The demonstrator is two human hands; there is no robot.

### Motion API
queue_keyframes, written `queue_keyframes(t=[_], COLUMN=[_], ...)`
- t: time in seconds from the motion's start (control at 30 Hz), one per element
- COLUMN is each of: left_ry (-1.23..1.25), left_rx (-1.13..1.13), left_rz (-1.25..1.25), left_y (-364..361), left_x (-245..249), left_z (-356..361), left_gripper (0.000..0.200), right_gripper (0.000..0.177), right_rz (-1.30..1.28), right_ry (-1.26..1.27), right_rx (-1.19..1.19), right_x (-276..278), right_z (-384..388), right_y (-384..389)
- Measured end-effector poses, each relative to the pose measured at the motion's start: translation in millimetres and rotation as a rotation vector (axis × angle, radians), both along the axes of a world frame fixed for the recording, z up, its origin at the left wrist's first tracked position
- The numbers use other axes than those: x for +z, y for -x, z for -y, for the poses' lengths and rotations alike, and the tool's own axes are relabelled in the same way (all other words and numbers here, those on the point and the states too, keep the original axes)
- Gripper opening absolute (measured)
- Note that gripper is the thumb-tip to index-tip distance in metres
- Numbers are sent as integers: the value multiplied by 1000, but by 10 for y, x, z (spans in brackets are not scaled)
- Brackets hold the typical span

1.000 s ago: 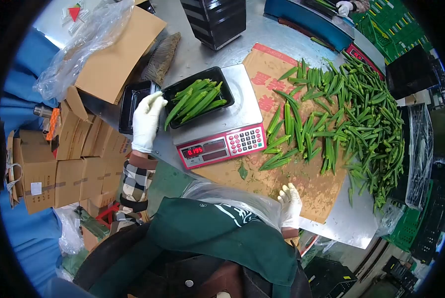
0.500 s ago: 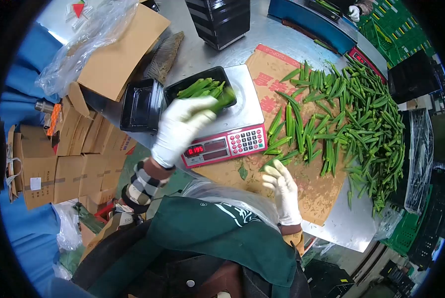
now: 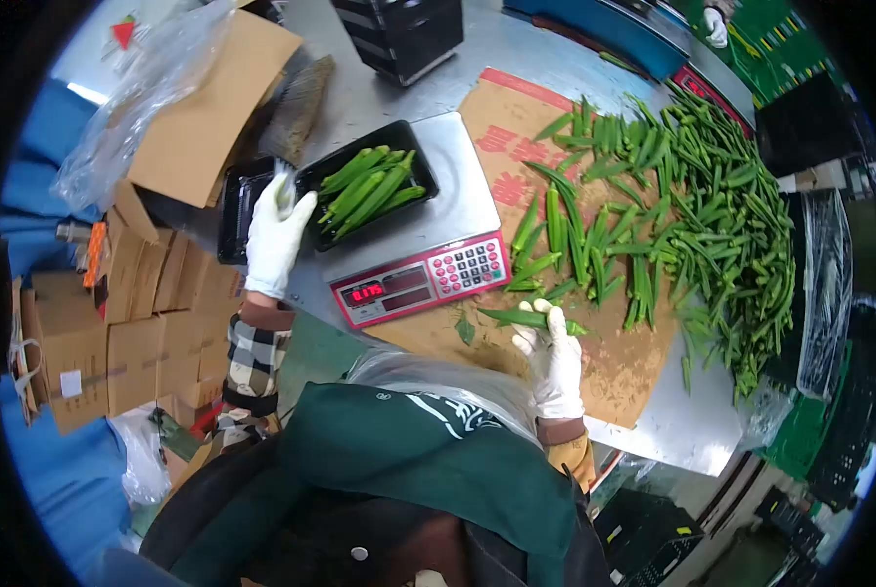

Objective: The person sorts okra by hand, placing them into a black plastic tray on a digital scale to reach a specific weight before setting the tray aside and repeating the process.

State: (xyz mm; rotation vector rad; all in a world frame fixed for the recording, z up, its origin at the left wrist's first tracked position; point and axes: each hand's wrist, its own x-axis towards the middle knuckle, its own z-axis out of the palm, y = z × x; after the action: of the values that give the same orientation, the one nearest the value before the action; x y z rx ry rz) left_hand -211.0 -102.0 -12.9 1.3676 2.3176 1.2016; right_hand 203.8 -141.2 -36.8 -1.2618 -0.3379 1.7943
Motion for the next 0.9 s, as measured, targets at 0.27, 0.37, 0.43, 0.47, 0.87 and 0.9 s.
queue_keyframes(t=[0.27, 0.37, 0.43, 0.47, 0.87, 0.9], left_ry=[208, 232, 243, 223, 392, 429], left_rx=[-138, -197, -271, -284, -322, -309], left_rz=[866, 884, 866, 878, 906, 897], left_y=[-133, -267, -365, -455, -1056, -1030], left_x=[-178, -25, 69, 132, -610, -733], left_z=[-122, -445, -765, -940, -3518, -3676], left_gripper=[23, 22, 22, 21, 21, 21], right_gripper=[41, 43, 42, 42, 32, 31], right_rz=[-223, -298, -283, -284, 359, 540], right_ry=[-197, -254, -293, -299, -142, -150], right_rx=[-10, -35, -51, -57, -83, -34], right_x=[121, 156, 129, 113, -133, -176], right_z=[-129, -244, -310, -343, 37, 293], right_y=[95, 114, 102, 87, -854, -1084])
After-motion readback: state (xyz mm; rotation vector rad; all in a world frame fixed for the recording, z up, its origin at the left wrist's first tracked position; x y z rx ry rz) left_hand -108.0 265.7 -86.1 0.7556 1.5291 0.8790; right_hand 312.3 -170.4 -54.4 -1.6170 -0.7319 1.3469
